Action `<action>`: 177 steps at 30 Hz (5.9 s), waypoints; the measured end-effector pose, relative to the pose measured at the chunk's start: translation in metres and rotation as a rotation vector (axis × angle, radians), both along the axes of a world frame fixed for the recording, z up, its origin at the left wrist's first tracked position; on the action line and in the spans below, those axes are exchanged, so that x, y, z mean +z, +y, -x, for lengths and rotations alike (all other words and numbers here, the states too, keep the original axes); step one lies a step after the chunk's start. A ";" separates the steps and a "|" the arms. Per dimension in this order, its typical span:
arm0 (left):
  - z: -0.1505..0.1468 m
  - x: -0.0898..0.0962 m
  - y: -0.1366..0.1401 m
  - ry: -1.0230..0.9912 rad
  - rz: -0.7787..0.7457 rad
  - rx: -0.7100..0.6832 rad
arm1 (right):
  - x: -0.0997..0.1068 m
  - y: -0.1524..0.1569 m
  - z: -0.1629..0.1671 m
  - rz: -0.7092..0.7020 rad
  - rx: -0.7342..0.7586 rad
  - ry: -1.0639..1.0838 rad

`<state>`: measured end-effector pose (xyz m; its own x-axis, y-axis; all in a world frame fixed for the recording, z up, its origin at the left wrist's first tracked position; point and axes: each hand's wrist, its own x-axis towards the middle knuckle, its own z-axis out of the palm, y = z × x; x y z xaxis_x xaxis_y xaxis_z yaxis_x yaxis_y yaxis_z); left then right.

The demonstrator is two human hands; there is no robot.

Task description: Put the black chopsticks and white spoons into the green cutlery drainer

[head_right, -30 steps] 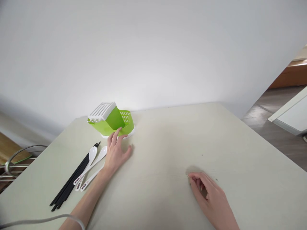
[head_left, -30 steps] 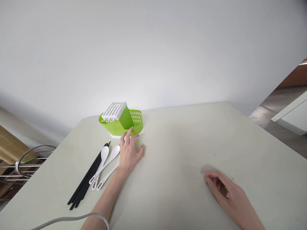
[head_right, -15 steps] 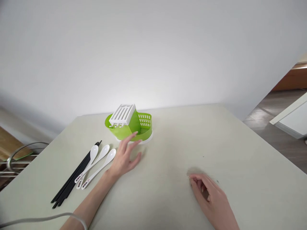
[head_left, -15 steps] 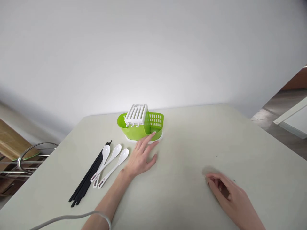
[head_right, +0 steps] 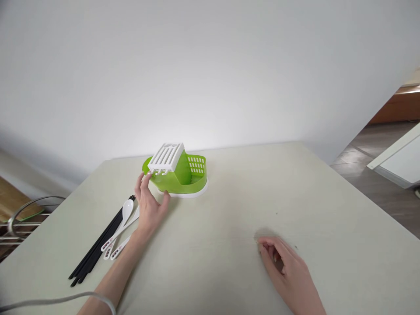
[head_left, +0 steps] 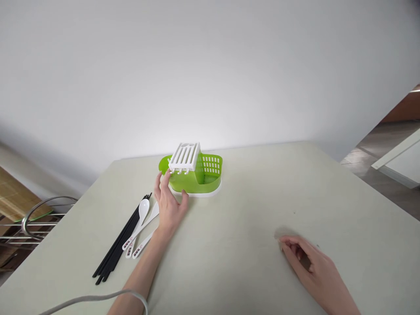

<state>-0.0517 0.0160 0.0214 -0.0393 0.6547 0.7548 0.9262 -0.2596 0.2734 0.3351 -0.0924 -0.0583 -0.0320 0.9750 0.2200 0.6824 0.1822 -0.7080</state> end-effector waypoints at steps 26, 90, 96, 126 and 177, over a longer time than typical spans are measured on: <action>-0.007 -0.002 -0.003 0.000 0.008 -0.059 | -0.004 0.003 -0.006 0.026 0.026 -0.021; -0.084 -0.001 -0.052 -0.064 -0.041 -0.748 | 0.003 0.003 -0.004 0.038 -0.049 0.024; -0.087 -0.007 -0.057 -0.119 -0.060 -0.651 | 0.005 0.004 -0.001 0.033 -0.044 0.025; -0.054 -0.016 -0.034 -0.502 0.173 -0.364 | 0.004 0.004 -0.001 -0.028 0.026 -0.011; 0.188 0.016 -0.101 -0.458 0.696 0.308 | -0.002 0.004 -0.001 -0.062 0.042 -0.009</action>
<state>-0.2392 -0.0846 0.0374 -0.4895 0.8702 0.0563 0.6886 0.3462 0.6371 0.3359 -0.0887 -0.0606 -0.0746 0.9571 0.2798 0.6794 0.2542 -0.6883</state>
